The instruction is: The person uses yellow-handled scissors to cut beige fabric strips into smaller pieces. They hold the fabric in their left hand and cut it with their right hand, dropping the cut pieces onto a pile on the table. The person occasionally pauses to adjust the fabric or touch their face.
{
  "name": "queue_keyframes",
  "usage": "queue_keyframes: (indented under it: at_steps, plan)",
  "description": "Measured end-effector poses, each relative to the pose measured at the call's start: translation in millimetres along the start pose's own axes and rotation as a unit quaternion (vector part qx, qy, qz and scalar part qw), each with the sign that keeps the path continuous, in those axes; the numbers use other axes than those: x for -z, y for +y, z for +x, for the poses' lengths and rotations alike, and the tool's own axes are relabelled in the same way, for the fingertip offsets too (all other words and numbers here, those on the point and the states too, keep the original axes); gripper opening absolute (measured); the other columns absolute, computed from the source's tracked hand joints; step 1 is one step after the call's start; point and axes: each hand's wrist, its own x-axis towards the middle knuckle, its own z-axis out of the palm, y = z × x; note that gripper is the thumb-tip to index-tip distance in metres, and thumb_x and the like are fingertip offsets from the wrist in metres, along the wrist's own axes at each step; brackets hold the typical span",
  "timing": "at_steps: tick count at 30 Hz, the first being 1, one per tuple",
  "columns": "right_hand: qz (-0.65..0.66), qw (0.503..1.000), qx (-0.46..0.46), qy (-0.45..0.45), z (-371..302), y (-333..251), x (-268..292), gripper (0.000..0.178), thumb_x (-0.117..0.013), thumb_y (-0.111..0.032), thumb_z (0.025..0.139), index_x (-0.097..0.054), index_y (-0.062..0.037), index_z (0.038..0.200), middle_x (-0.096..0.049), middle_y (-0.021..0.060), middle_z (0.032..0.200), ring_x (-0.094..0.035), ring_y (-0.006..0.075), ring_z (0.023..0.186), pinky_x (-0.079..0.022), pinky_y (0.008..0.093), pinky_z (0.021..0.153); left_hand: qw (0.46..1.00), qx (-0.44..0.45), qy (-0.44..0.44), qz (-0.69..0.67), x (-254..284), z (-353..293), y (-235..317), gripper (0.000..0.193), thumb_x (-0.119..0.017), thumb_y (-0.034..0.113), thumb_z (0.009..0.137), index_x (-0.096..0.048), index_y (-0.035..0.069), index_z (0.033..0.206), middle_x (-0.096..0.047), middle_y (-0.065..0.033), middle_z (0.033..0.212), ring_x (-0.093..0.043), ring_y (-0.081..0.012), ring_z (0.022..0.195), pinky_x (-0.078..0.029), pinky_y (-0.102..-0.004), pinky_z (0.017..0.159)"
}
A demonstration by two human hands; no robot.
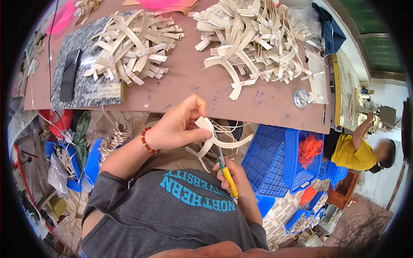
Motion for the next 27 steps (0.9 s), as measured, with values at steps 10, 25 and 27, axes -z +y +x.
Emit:
queue_keyframes:
  at_steps: [10,25,27]
  plan:
    - [0.009,0.999,0.022,-0.03,-4.3,0.9,4.1,0.03,-0.071,-0.011,0.075,-0.053,-0.003,0.097,-0.051,-0.0042,0.067,-0.048,0.0022,0.061,-0.037,0.0176,0.057,0.998,0.047,-0.02,0.041,2.5,-0.1,10.4,0.039,-0.066,-0.003,0.079,-0.033,0.009,0.096,-0.06,-0.0043,0.079,-0.059,-0.0072,0.068,-0.048,-0.0185,0.054]
    - [0.022,0.999,-0.022,-0.02,-4.7,-3.4,4.5,0.034,-0.075,-0.012,0.072,-0.053,-0.0031,0.096,-0.054,-0.002,0.068,-0.051,0.0036,0.064,-0.04,0.0204,0.06,0.991,0.071,-0.067,0.089,4.3,2.9,10.2,0.04,-0.067,-0.002,0.079,-0.032,0.008,0.096,-0.059,-0.0048,0.077,-0.059,-0.0077,0.065,-0.049,-0.0201,0.052]
    - [0.004,0.999,-0.047,-0.012,-3.1,-12.4,3.8,0.036,-0.076,-0.016,0.072,-0.053,-0.0025,0.096,-0.054,-0.0017,0.068,-0.05,0.0035,0.064,-0.04,0.0204,0.061,0.989,0.081,-0.076,0.097,3.9,3.6,10.3,0.04,-0.067,-0.003,0.078,-0.032,0.007,0.096,-0.059,-0.0048,0.077,-0.059,-0.0077,0.065,-0.048,-0.0203,0.052]
